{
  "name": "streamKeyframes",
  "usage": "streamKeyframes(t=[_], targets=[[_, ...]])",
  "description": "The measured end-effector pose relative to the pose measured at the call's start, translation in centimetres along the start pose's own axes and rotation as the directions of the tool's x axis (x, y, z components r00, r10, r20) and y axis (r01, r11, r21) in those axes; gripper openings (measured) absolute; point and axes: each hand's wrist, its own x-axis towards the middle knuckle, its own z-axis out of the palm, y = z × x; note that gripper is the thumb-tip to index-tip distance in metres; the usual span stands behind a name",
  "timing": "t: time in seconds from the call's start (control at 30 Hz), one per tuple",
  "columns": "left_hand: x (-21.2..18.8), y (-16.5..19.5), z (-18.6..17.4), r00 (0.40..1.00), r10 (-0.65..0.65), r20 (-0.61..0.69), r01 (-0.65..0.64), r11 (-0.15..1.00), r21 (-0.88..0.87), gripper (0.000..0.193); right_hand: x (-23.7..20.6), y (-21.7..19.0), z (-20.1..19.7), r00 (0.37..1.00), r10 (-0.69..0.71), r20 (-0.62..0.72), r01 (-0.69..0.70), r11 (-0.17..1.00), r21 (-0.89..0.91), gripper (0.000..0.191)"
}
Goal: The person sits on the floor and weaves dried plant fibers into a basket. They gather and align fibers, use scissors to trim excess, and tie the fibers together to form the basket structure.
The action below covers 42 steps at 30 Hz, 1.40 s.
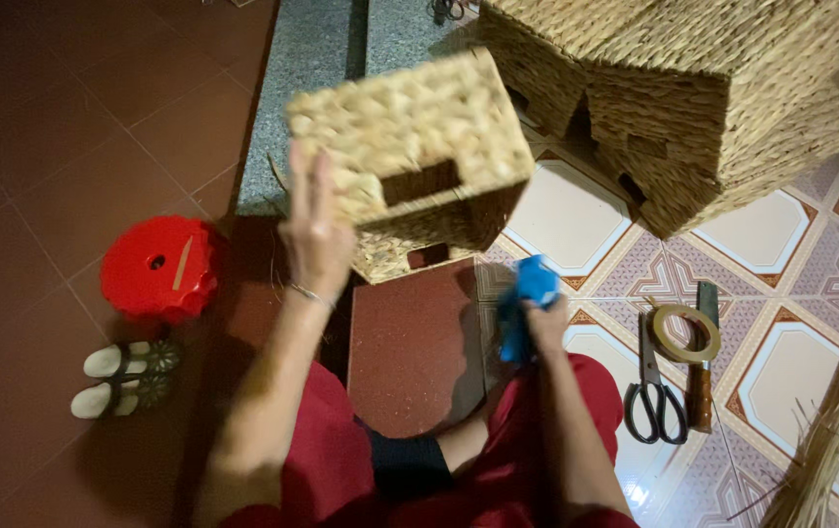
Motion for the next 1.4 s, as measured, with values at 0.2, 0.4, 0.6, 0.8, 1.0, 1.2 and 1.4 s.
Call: streamKeyframes(t=[0.2, 0.4, 0.6, 0.8, 1.0, 1.2, 1.4], targets=[[-5.8, 2.2, 1.7, 0.952, 0.307, -0.004, -0.307, 0.951, 0.034, 0.098, 0.4, -7.3, -8.8, 0.942, -0.29, -0.172, 0.336, 0.842, 0.422, 0.052], [-8.0, 2.4, -0.6, 0.954, 0.292, 0.069, -0.287, 0.955, -0.081, 0.109, 0.0, -19.0, -10.2, 0.607, -0.776, -0.171, 0.774, 0.626, -0.097, 0.056], [-9.5, 2.2, -0.6, 0.941, 0.333, 0.056, -0.317, 0.928, -0.196, 0.104, 0.7, -24.1, -3.9, 0.472, -0.866, 0.166, 0.856, 0.406, -0.319, 0.062], [-4.6, -1.7, 1.3, 0.998, -0.05, -0.036, 0.031, 0.908, -0.417, 0.07, 0.3, -22.4, -3.8, 0.431, -0.883, 0.188, 0.873, 0.354, -0.335, 0.053], [-3.8, -0.6, 3.4, 0.928, -0.276, 0.249, 0.368, 0.585, -0.723, 0.056, -7.6, -22.6, -1.1, 0.241, -0.942, 0.235, 0.953, 0.184, -0.242, 0.059], [-4.5, 0.6, 0.8, 0.955, -0.138, 0.261, 0.283, 0.682, -0.675, 0.049, -7.7, -22.1, -2.9, 0.226, -0.907, 0.356, 0.974, 0.209, -0.087, 0.071], [-4.7, 1.4, 1.1, 0.96, -0.142, 0.243, 0.27, 0.703, -0.658, 0.042, 0.8, -22.9, -6.9, 0.557, -0.83, 0.02, 0.746, 0.49, -0.451, 0.05]])
